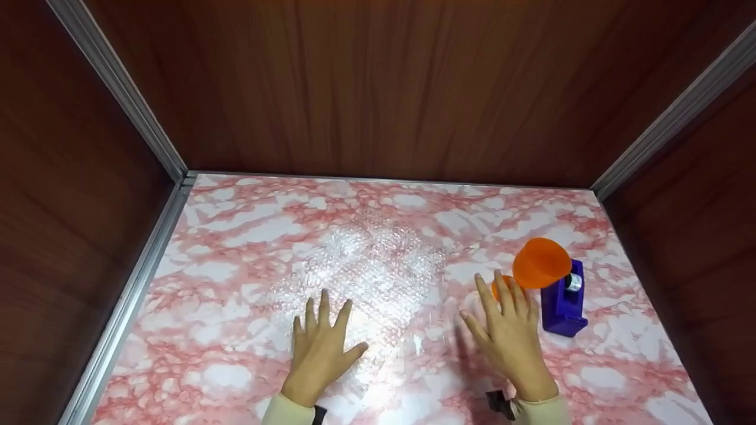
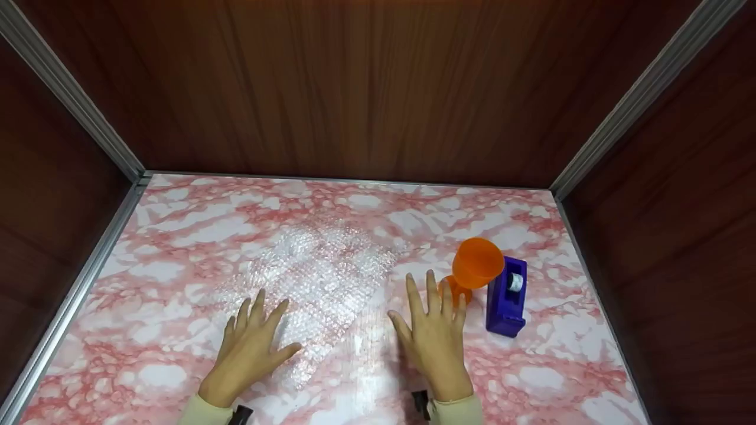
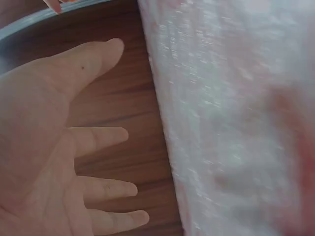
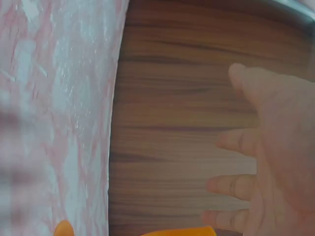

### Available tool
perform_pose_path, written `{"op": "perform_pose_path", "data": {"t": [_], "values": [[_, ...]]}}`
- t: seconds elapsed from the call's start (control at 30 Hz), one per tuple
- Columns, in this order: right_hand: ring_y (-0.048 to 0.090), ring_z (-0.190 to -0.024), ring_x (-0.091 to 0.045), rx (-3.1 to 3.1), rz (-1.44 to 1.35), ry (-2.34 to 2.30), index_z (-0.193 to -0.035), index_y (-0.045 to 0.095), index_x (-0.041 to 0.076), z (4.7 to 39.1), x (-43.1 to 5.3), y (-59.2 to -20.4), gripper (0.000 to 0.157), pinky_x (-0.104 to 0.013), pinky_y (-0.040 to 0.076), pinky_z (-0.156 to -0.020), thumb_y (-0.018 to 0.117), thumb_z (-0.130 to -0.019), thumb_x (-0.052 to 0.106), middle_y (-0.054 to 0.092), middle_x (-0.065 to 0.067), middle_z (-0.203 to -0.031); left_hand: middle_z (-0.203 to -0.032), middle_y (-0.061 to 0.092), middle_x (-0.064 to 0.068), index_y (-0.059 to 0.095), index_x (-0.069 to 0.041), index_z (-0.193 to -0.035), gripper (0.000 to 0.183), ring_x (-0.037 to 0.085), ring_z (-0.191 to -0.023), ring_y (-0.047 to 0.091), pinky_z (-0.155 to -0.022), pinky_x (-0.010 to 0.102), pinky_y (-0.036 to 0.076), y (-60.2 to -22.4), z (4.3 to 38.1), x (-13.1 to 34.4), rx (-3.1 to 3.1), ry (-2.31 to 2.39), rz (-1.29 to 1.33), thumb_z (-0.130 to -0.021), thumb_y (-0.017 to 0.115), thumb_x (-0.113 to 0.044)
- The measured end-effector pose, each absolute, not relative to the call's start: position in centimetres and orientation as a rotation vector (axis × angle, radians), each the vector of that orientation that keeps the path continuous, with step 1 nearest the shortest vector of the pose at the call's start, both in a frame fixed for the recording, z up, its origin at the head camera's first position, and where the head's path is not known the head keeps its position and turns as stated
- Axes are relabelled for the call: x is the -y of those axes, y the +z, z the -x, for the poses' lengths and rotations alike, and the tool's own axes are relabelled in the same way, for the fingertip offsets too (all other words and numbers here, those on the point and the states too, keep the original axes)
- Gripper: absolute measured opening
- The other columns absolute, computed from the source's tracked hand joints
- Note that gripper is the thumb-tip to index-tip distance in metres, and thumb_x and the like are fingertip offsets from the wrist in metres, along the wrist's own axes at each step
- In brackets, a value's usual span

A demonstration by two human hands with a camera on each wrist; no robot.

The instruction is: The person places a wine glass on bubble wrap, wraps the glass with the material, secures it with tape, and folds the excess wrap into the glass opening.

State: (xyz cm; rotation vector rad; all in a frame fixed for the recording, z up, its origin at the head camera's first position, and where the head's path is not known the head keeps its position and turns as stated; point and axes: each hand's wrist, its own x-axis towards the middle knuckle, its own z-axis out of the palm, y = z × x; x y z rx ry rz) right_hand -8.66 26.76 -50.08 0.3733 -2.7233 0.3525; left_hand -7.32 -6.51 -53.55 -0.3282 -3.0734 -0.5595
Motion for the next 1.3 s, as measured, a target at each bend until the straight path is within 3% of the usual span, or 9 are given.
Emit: {"op": "perform_pose_path", "data": {"t": [0.2, 0.37, 0.53, 0.8, 0.9, 1.1, 1.3], "values": [[0.042, -0.127, -0.053, 2.669, -0.314, 0.435, -0.148, 0.047, 0.004, 8.5, -27.9, -50.6, 0.068, -0.07, 0.028, -0.103, 0.071, -0.09, 0.032, 0.043, -0.028, -0.146, -0.155, 0.021, 0.036, 0.045, -0.007, -0.149, 0.082, 0.061, -0.135, 0.025, -0.102, 0.074, 0.03, -55.1, 6.4, 7.6, 3.113, -0.641, 0.23, -0.086, 0.075, -0.048], [0.054, -0.114, -0.052, 2.529, -0.315, 0.534, -0.136, 0.055, -0.006, 8.6, -29.3, -51.8, 0.06, -0.068, 0.042, -0.092, 0.077, -0.087, 0.019, 0.059, -0.03, -0.126, -0.152, 0.023, 0.039, 0.046, 0.0, -0.146, 0.081, 0.063, -0.134, 0.025, -0.103, 0.071, 0.031, -56.3, 5.7, 8.0, 3.125, -0.729, 0.155, -0.084, 0.079, -0.042], [0.062, -0.097, -0.05, 2.46, -0.256, 0.573, -0.125, 0.061, -0.012, 8.7, -30.8, -53.3, 0.05, -0.063, 0.049, -0.082, 0.079, -0.084, 0.012, 0.064, -0.032, -0.113, -0.151, 0.022, 0.041, 0.047, 0.002, -0.144, 0.08, 0.063, -0.134, 0.024, -0.105, 0.067, 0.033, -57.2, 5.3, 7.8, 3.135, -0.792, 0.106, -0.085, 0.078, -0.042], [0.065, -0.094, -0.044, 2.67, 0.065, 0.727, -0.129, 0.058, -0.008, 8.9, -32.0, -54.8, 0.043, -0.06, 0.052, -0.079, 0.066, -0.098, 0.019, 0.058, -0.028, -0.13, -0.15, 0.024, 0.042, 0.048, 0.003, -0.143, 0.081, 0.062, -0.135, 0.025, -0.106, 0.064, 0.034, -57.7, 5.1, 7.7, 3.121, -0.784, 0.093, -0.084, 0.078, -0.044], [0.064, -0.099, -0.043, 2.739, 0.151, 0.763, -0.133, 0.055, -0.006, 9.2, -32.3, -55.3, 0.045, -0.061, 0.05, -0.084, 0.06, -0.102, 0.025, 0.057, -0.027, -0.131, -0.149, 0.024, 0.042, 0.048, 0.003, -0.143, 0.081, 0.062, -0.135, 0.024, -0.106, 0.064, 0.034, -57.7, 5.1, 7.7, 3.123, -0.795, 0.094, -0.084, 0.078, -0.044], [0.062, -0.1, -0.043, 2.726, 0.323, 0.858, -0.13, 0.059, -0.003, 10.6, -33.3, -56.8, 0.044, -0.061, 0.047, -0.089, 0.058, -0.102, 0.03, 0.061, -0.026, -0.116, -0.151, 0.021, 0.042, 0.046, 0.003, -0.145, 0.081, 0.061, -0.137, 0.021, -0.108, 0.065, 0.03, -57.5, 5.1, 7.8, 3.14, -0.826, 0.069, -0.085, 0.077, -0.043], [0.06, -0.093, -0.044, 2.571, 0.317, 0.922, -0.114, 0.063, -0.007, 13.0, -34.6, -58.4, 0.027, -0.058, 0.047, -0.085, 0.065, -0.096, 0.014, 0.062, -0.027, -0.101, -0.151, 0.019, 0.044, 0.044, 0.006, -0.144, 0.081, 0.062, -0.138, 0.017, -0.111, 0.065, 0.023, -57.2, 5.1, 7.8, 3.129, -0.891, 0.064, -0.086, 0.078, -0.039]]}}
